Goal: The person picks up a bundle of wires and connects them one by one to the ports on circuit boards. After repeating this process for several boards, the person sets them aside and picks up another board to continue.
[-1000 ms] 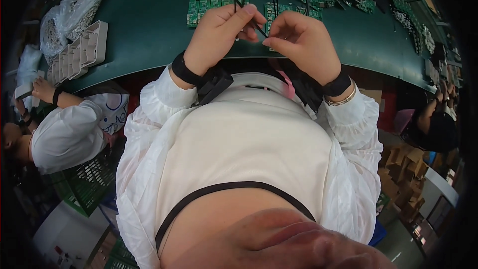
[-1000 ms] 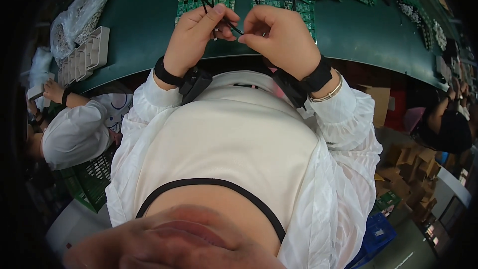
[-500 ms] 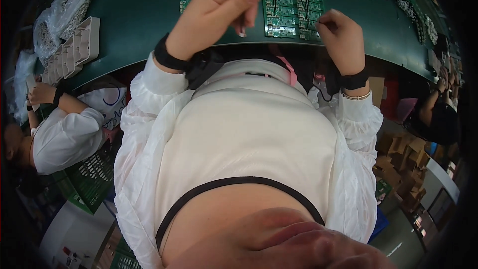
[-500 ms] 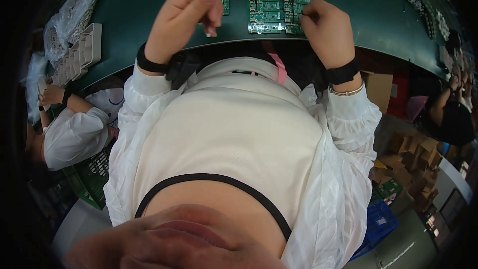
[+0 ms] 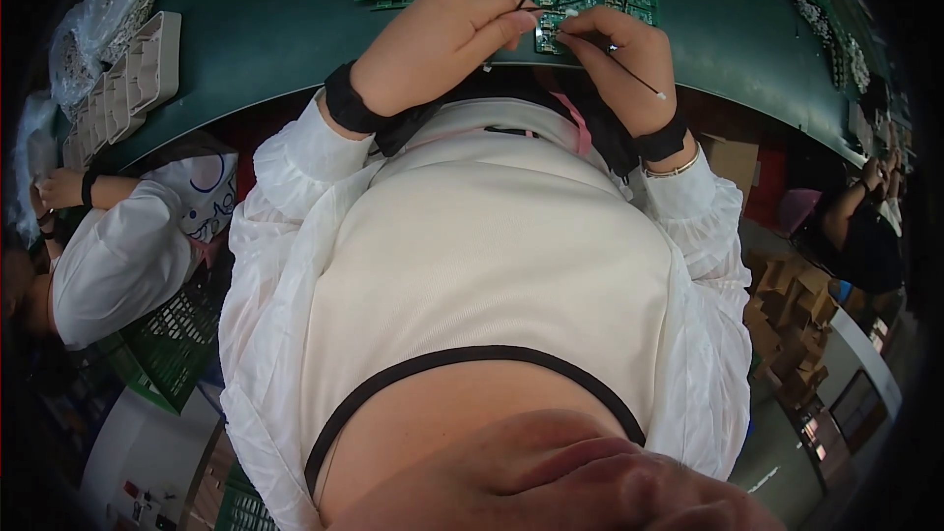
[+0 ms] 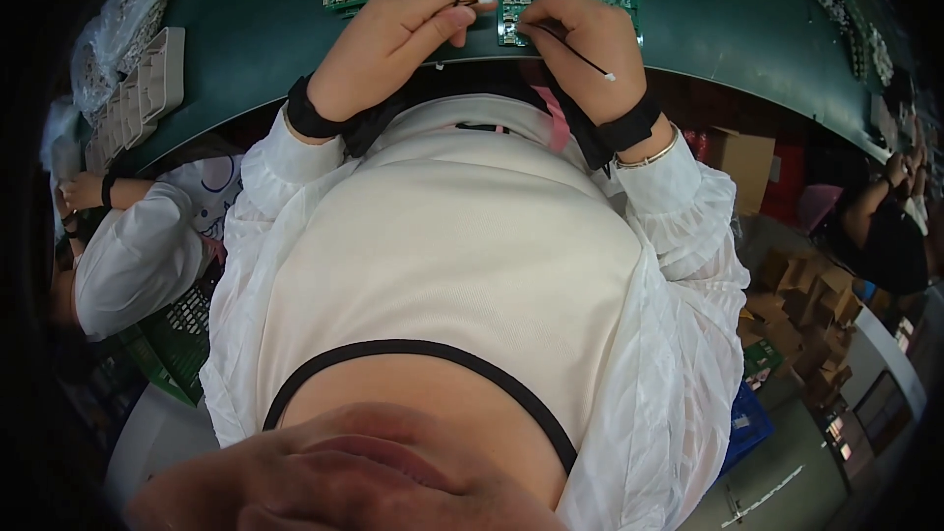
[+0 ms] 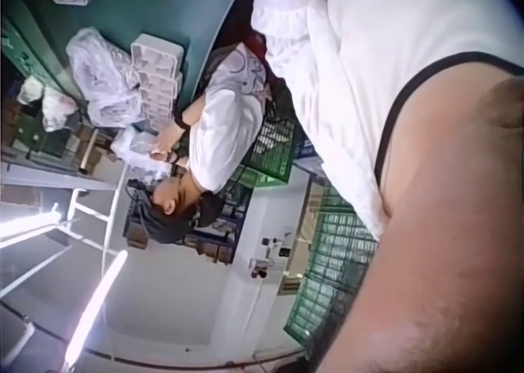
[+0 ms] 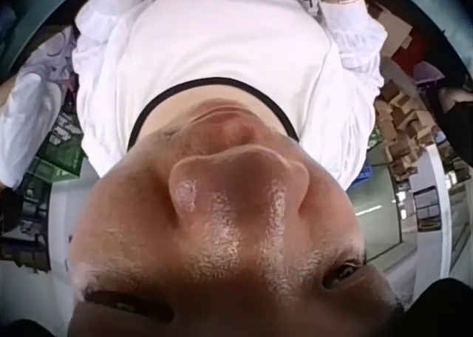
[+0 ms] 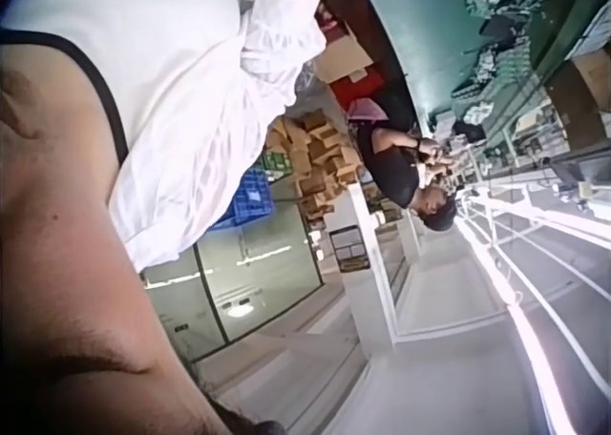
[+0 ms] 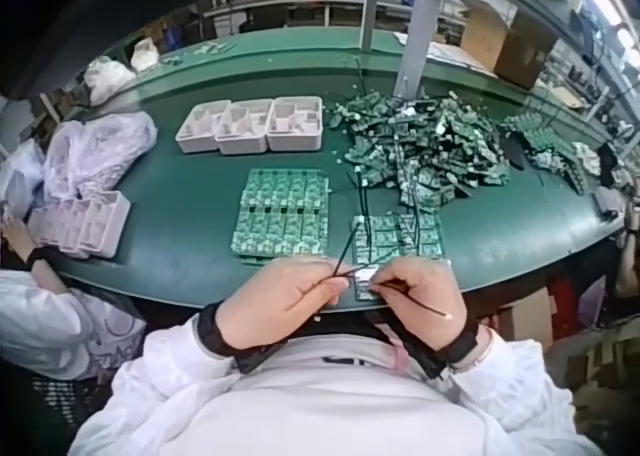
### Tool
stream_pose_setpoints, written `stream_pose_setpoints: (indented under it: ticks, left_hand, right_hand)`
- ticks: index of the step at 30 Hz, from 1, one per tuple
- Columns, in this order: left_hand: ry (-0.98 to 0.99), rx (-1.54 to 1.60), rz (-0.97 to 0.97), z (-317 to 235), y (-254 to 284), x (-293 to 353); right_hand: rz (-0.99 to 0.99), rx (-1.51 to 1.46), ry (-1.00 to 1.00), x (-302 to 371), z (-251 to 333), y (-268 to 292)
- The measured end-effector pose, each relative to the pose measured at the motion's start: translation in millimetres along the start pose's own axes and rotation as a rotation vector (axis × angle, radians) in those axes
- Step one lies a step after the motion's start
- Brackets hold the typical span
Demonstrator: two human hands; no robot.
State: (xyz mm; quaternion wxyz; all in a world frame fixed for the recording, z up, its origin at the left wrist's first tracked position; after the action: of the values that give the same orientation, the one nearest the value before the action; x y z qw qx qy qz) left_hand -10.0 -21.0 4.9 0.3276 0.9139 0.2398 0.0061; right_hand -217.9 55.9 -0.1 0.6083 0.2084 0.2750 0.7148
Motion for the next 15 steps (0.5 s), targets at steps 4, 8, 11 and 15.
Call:
stream_pose_setpoints:
  ticks: [4, 8, 11, 15]
  left_hand:
    - [-0.067, -0.041, -0.038, 4.3, -9.8, -6.9]
    - [-0.087, -0.002, -0.061, 7.9, -15.2, -12.2]
    - [-0.129, -0.057, -0.053, 11.2, -18.3, -15.6]
    - [-0.054, -0.011, -0.031, 11.3, -18.7, -13.1]
  right_hand:
    - [0.015, 0.105, 0.085, -3.3, 3.3, 1.9]
    - [0.045, 0.272, 0.186, -6.5, 8.0, 4.4]
    - [0.088, 0.328, 0.211, -13.3, 13.8, 9.2]
    - [0.201, 0.314, 0.142, -28.2, 14.5, 12.0]
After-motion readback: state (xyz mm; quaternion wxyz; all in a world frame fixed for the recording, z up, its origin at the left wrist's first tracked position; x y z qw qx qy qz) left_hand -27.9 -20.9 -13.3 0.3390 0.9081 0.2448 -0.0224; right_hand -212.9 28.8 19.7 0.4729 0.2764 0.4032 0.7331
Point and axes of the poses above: each hand's wrist, its own x-axis away from the middle knuckle, its own y-axis out of the back of the hand, z = x × y, the point moved 3 cm from there along -x, towards the middle knuckle, and after that the axes turned 9 degrees about z, right-handed, at the moved point
